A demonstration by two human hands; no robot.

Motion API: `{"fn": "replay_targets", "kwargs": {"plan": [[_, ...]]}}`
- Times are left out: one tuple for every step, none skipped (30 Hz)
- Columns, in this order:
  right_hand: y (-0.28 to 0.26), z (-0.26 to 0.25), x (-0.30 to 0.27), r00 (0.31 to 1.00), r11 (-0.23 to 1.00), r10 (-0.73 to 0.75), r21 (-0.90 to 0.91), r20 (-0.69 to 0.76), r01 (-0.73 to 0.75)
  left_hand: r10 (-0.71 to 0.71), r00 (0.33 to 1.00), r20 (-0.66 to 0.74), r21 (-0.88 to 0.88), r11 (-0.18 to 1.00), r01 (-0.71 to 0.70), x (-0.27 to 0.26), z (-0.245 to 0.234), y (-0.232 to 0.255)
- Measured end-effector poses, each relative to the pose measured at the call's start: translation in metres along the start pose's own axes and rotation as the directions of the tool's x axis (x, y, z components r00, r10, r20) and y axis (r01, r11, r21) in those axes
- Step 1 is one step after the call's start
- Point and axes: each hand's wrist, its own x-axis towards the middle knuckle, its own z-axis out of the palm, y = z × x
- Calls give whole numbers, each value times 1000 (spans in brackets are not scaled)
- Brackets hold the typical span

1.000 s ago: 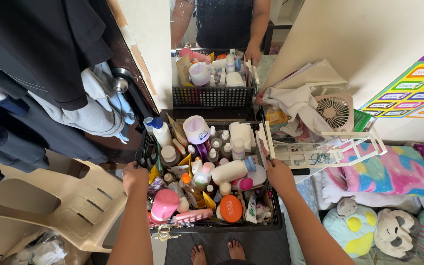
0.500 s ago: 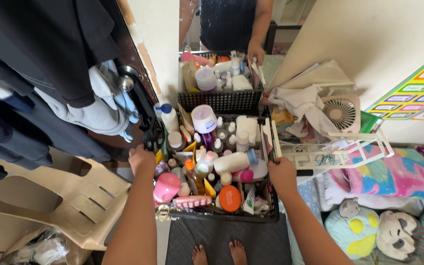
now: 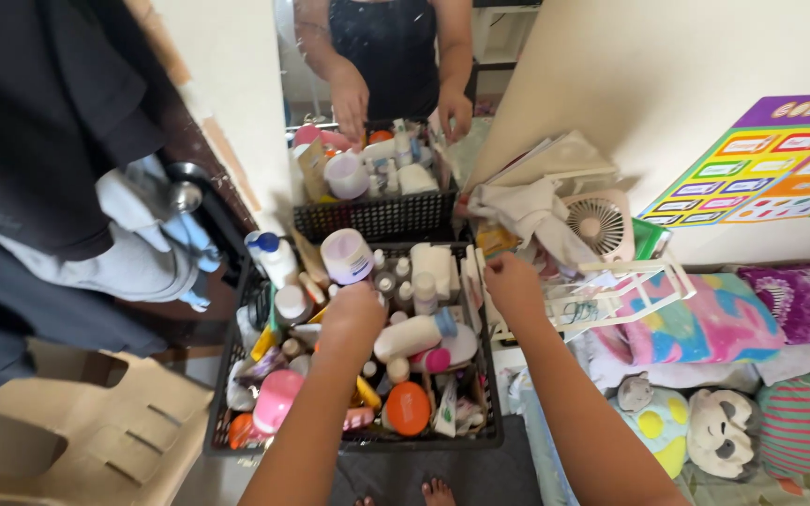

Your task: The person uses a handheld blower to remove dust from a dark plastic mat on a dresser, then wipes the mat with a tissue. The person also moves a basket of toiletries and a bag of wipes to clear the workspace.

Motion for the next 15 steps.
{"fn": "replay_targets", "kwargs": {"plan": [[3, 7, 12, 1000, 1000, 1, -3, -8, -1, 8, 1000, 1, -3, 1000, -8, 13, 16, 5], [5, 15, 28, 996, 997, -73, -11, -59, 73, 106, 994, 7, -48, 993, -106, 30, 32, 11], [8, 24, 44, 983, 989, -147, -23, -109, 145, 204, 979, 8, -92, 975, -203, 48, 48, 17], [20, 39, 66, 983, 989, -145, -27, -111, 143, 207, 978, 10, -96, 974, -205, 53, 46, 32], [34, 55, 88, 966, 972, -233, -46, -111, 230, 253, 967, 7, -151, 956, -249, 59, 45, 47], [46, 71, 111, 940, 946, -324, -63, -106, 319, 295, 956, -2, -207, 935, -289, 64, 44, 61], [46, 76, 121, 939, 945, -327, -66, -104, 321, 293, 956, -4, -210, 935, -287, 68, 53, 65], [44, 83, 134, 936, 940, -341, -23, -85, 341, 310, 951, -19, -237, 922, -305, 74, 60, 69], [41, 90, 146, 932, 933, -356, 21, -67, 359, 327, 944, -34, -263, 909, -324, 79, 66, 73], [51, 98, 160, 930, 931, -361, 22, -63, 363, 322, 946, -38, -262, 910, -320, 78, 67, 74], [60, 107, 173, 919, 919, -393, -16, -30, 393, 322, 947, -20, -302, 901, -312, 77, 68, 74], [69, 117, 184, 906, 904, -424, -52, 6, 424, 319, 948, -1, -341, 891, -300, 73, 68, 73], [71, 118, 192, 903, 902, -429, -48, 13, 429, 311, 950, -5, -341, 893, -294, 73, 69, 70], [72, 121, 196, 904, 896, -426, -129, 22, 426, 302, 953, -20, -368, 884, -287, 72, 70, 66], [74, 124, 200, 905, 883, -424, -209, 30, 420, 292, 956, -34, -396, 874, -281, 70, 70, 61]]}}
